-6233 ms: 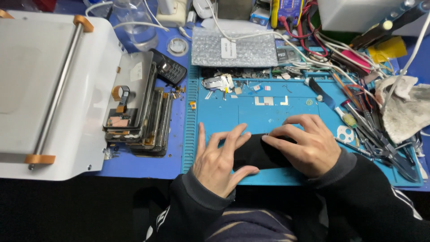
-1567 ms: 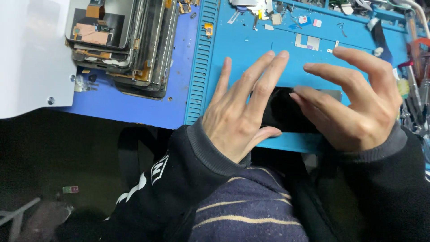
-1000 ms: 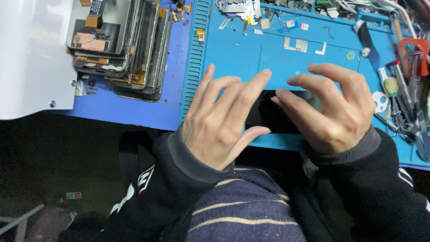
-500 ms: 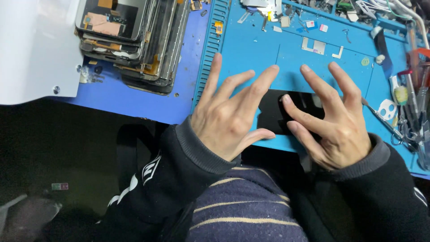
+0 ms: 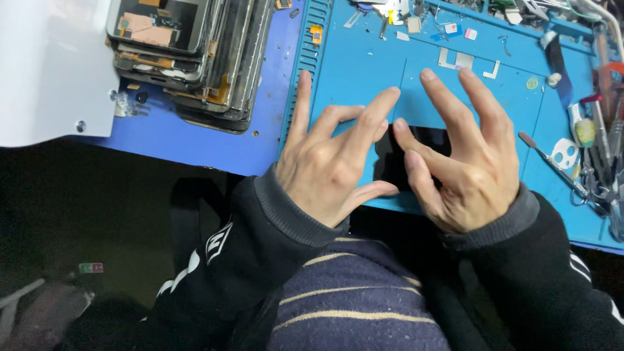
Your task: Repairing a smartphone screen by carefully applying adhesive or a screen protector at a workbench.
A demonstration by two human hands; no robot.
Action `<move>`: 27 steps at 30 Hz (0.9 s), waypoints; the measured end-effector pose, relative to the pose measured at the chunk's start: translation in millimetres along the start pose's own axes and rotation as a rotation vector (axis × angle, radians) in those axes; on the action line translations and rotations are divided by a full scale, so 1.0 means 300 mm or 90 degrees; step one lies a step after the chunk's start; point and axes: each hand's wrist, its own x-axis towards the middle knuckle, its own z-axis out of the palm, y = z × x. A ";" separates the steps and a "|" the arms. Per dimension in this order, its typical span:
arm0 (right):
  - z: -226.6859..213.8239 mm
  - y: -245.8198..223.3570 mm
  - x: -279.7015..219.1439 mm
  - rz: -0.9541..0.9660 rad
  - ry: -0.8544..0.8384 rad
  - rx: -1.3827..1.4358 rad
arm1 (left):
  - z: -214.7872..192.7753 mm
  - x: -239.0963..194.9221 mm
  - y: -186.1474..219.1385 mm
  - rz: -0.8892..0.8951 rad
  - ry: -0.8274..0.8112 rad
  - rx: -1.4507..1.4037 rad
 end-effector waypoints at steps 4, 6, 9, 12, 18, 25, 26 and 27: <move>-0.010 0.007 -0.043 0.004 -0.003 -0.060 | 0.010 0.005 -0.003 0.002 0.013 -0.010; -0.007 -0.010 -0.031 0.001 0.002 -0.078 | 0.010 0.001 -0.004 -0.010 0.000 -0.011; -0.004 -0.008 0.018 -0.039 0.027 -0.072 | 0.001 0.001 0.002 0.000 0.001 0.002; -0.015 0.017 -0.020 -0.023 0.005 -0.050 | -0.001 0.009 0.001 0.000 -0.006 -0.004; -0.009 0.003 0.034 -0.052 0.027 -0.066 | -0.010 0.002 0.008 -0.006 -0.014 0.006; 0.002 0.035 -0.024 -0.018 -0.004 -0.051 | -0.004 0.008 0.005 -0.007 -0.012 -0.007; 0.000 0.025 0.005 -0.038 0.012 -0.039 | -0.003 0.008 0.008 -0.006 -0.011 -0.003; 0.000 0.011 0.035 -0.058 0.030 -0.024 | -0.007 0.004 0.009 -0.006 -0.013 0.005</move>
